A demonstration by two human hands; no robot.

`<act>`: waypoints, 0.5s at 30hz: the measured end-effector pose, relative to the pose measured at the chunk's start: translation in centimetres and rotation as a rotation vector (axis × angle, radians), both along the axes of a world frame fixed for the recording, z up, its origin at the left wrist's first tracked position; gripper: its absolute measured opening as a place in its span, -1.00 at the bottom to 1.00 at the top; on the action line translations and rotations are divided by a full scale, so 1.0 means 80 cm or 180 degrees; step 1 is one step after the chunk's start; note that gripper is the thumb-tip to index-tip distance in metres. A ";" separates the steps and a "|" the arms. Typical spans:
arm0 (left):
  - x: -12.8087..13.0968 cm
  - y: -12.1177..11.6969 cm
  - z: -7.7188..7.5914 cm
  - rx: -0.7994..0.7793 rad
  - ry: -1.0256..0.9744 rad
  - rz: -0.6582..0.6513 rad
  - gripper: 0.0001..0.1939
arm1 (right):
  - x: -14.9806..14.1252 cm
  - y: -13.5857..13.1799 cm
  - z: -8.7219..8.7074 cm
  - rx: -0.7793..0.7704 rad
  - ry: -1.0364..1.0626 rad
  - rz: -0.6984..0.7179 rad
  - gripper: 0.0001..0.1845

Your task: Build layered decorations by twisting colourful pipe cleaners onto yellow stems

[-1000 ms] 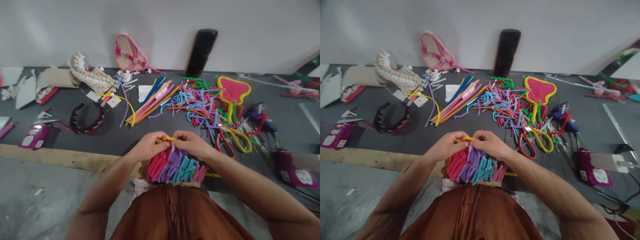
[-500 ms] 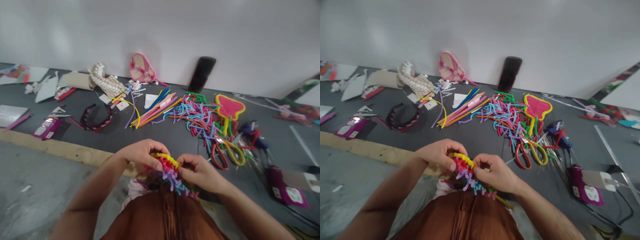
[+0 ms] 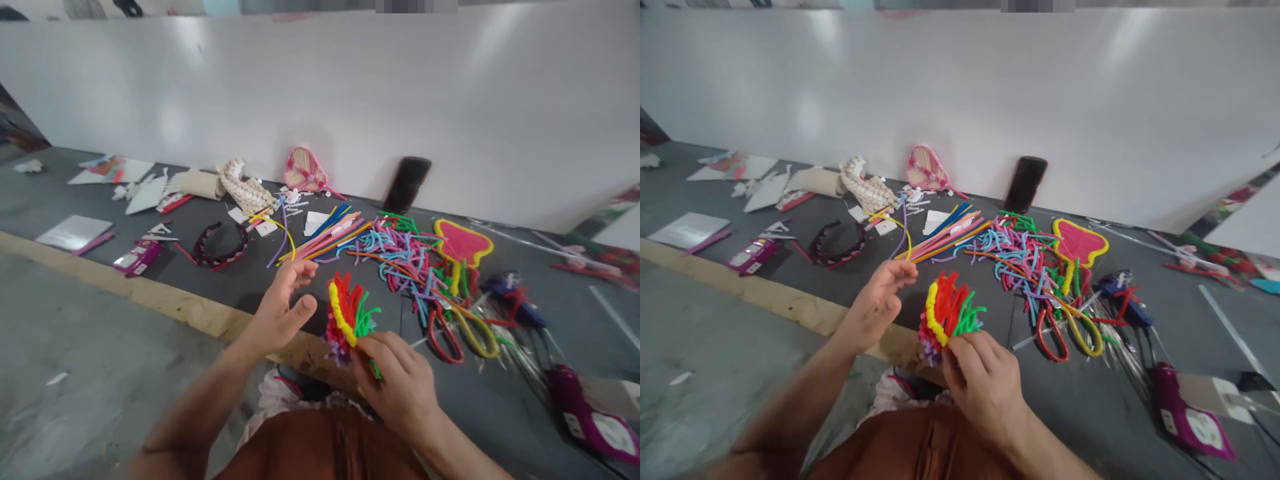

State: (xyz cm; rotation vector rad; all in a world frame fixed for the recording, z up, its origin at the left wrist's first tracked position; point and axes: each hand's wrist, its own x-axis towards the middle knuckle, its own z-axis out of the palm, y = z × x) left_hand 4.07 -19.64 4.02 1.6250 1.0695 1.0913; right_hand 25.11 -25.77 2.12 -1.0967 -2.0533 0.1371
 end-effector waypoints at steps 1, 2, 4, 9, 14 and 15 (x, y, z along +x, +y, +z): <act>-0.002 -0.008 -0.008 -0.0213 -0.0167 0.0124 -0.30 | -0.009 0.003 -0.009 0.0058 -0.0140 -0.0063 -0.88; -0.003 -0.016 -0.016 -0.0472 -0.0311 0.0183 -0.30 | -0.018 0.005 -0.017 0.0067 -0.0270 -0.0084 -0.89; -0.007 -0.031 -0.031 -0.1062 -0.0510 0.0099 -0.25 | -0.038 0.009 -0.033 -0.0004 -0.0506 0.0019 -0.90; -0.011 -0.047 -0.055 -0.1350 -0.0604 0.0624 -0.26 | -0.054 0.021 -0.038 -0.0303 -0.0375 0.0699 -0.86; -0.008 -0.050 -0.047 -0.1199 -0.0775 0.0535 -0.31 | -0.014 0.073 0.005 -0.0077 0.0151 0.0310 -0.78; -0.006 -0.051 -0.044 -0.1186 -0.0779 0.0472 -0.31 | -0.006 0.084 0.014 -0.0201 0.0158 0.0309 -0.78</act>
